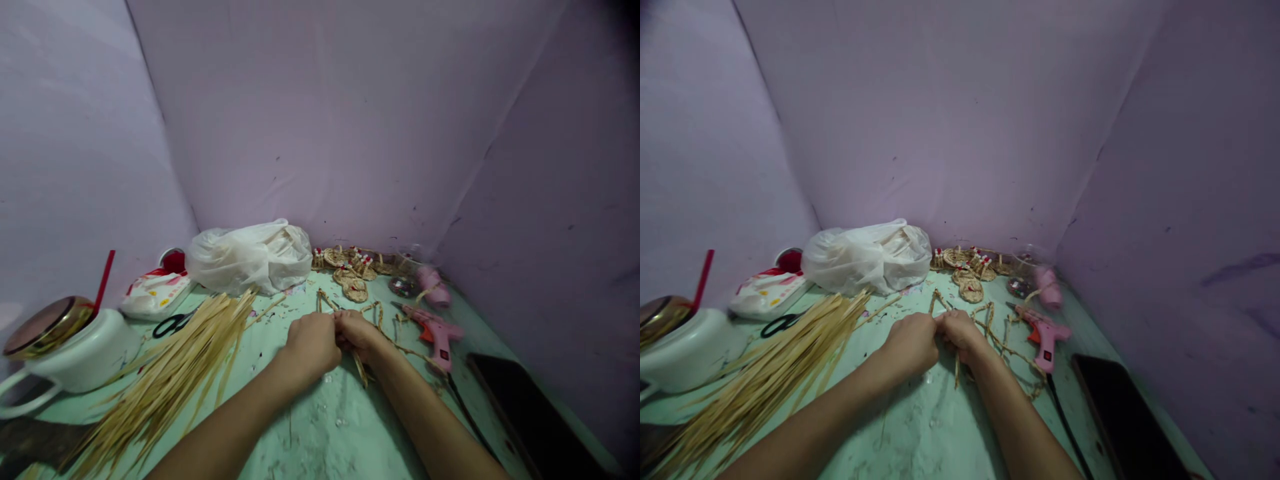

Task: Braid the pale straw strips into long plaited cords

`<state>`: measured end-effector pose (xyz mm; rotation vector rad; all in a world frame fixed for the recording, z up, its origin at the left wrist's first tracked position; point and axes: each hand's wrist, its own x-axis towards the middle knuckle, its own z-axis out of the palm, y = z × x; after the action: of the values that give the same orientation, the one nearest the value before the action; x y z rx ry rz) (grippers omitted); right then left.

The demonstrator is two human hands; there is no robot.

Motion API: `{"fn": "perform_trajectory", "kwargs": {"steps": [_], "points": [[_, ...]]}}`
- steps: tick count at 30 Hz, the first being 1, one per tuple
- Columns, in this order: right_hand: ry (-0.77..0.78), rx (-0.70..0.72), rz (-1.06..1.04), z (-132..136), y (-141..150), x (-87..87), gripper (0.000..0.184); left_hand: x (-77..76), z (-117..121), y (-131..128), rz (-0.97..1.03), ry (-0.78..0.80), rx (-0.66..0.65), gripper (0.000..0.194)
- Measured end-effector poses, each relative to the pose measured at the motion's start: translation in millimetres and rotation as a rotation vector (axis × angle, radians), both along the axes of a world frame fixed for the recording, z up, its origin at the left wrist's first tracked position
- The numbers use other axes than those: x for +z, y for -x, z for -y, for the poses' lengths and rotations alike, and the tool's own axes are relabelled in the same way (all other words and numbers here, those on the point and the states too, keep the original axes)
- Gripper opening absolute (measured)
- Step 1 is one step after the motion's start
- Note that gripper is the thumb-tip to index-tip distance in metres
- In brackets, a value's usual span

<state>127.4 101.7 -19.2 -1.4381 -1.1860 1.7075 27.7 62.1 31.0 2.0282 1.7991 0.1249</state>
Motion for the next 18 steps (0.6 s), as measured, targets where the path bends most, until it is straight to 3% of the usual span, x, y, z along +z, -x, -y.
{"fn": "perform_trajectory", "kwargs": {"steps": [4,7,10,14,16,18], "points": [[0.087,0.067,-0.091,-2.0,-4.1,0.2,0.006,2.7,-16.4,15.0,0.054,0.006,0.021,0.017],[0.138,0.073,-0.165,-2.4,-7.3,3.1,0.003,1.9,-36.0,30.4,0.265,0.003,0.198,0.021],[0.148,0.073,-0.228,-2.7,-9.1,3.6,0.004,-6.7,-47.1,34.8,0.553,0.231,0.309,0.018],[0.126,0.088,-0.266,-3.7,-9.7,0.9,0.005,-20.2,-48.0,31.8,0.778,0.597,0.287,0.015],[0.112,0.094,-0.228,-4.4,-9.3,-0.8,0.005,-23.2,-47.2,31.8,0.839,0.697,0.264,0.014],[0.054,0.103,-0.127,-5.3,-8.5,-2.7,0.004,-23.2,-46.3,32.0,0.803,0.691,0.259,0.014]]}}
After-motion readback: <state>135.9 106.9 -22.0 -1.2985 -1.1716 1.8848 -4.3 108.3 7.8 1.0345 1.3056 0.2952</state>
